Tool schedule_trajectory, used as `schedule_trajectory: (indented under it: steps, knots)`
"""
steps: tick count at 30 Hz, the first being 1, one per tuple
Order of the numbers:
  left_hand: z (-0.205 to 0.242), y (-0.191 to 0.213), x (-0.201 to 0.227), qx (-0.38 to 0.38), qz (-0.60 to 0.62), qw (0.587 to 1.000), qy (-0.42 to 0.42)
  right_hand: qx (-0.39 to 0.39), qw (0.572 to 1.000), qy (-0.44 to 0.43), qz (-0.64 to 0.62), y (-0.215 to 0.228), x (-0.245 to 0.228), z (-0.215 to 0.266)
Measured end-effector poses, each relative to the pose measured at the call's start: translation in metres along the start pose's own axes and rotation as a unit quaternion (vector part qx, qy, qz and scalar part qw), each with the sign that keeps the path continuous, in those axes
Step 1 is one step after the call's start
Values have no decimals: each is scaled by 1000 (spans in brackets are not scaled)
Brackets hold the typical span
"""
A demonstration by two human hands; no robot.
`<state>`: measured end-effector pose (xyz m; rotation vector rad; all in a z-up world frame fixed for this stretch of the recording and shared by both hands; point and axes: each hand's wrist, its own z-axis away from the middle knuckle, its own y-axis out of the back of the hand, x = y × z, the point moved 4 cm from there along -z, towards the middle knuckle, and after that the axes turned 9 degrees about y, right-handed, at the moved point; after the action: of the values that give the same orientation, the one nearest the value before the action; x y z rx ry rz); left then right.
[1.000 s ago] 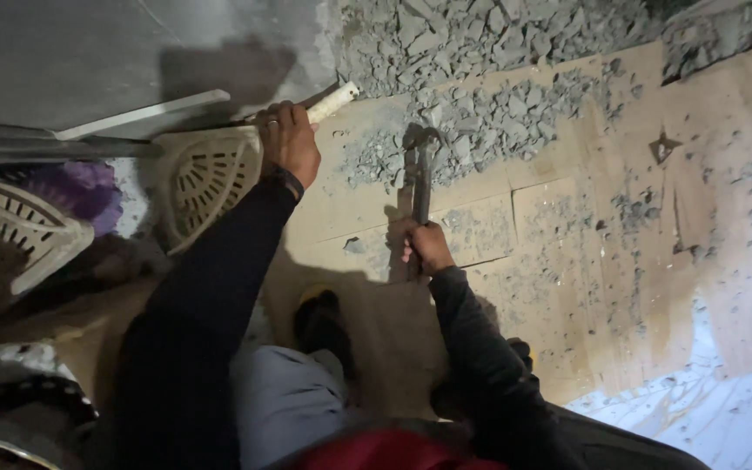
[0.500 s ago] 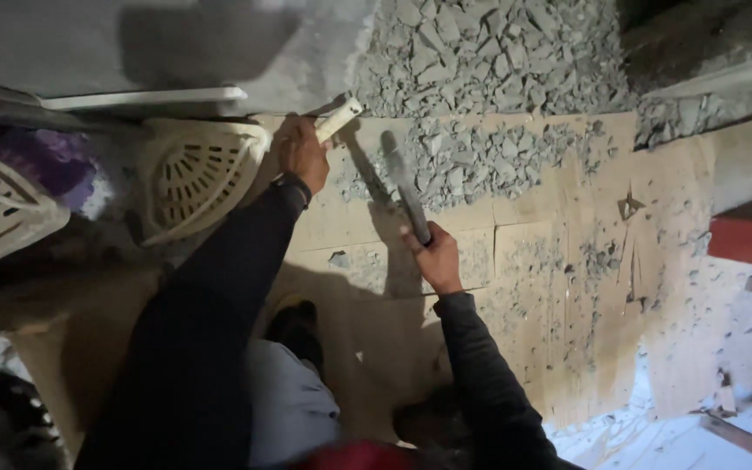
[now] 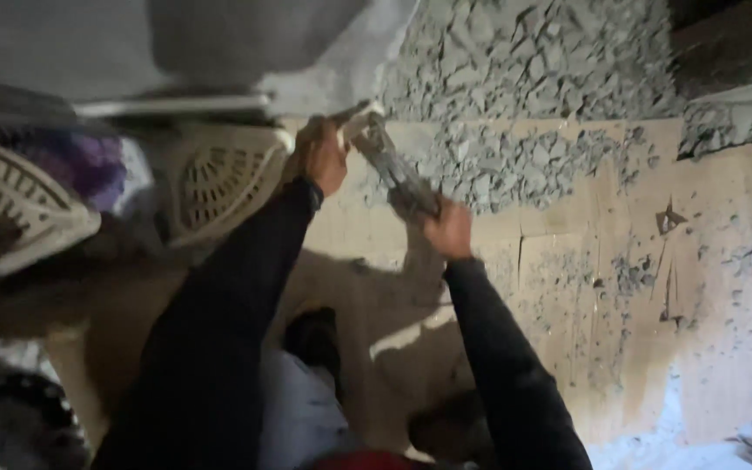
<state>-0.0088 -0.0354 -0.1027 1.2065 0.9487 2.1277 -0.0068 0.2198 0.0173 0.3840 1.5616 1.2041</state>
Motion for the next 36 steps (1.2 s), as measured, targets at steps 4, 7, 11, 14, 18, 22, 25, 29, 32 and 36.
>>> schedule_trajectory:
  steps: [4, 7, 11, 14, 18, 22, 25, 29, 32, 36]
  knots:
    - [15, 14, 8, 15, 156, 985, 68, 24, 990, 7, -142, 12, -15, 26]
    - [-10, -24, -11, 56, -86, 995, -12, 58, 972, 96, -207, 11, -11, 26]
    - [55, 52, 47, 36, 184, 980, 62, -6, 996, -5, -85, -9, 4, 2]
    - [-46, -165, -55, 119, 532, 809, 219, -15, 953, -134, -272, -13, -9, -8]
    - [8, -49, 7, 64, 60, 991, 96, 55, 966, -69, -242, -5, -28, 21]
    - [24, -6, 24, -15, 62, 993, 98, 101, 901, -205, -368, -22, -19, 57]
    - [27, 8, 24, 8, 29, 996, 86, 97, 875, -269, -390, -34, -13, 66]
    - [25, 7, 24, 61, 54, 995, 53, 123, 840, -307, -431, -33, -28, 68]
    - [22, 13, 28, 84, 219, 969, 71, 123, 861, -231, -437, -11, -53, 55]
    - [-7, -37, -10, 158, -69, 985, 6, 190, 874, -129, -428, -18, -53, 50]
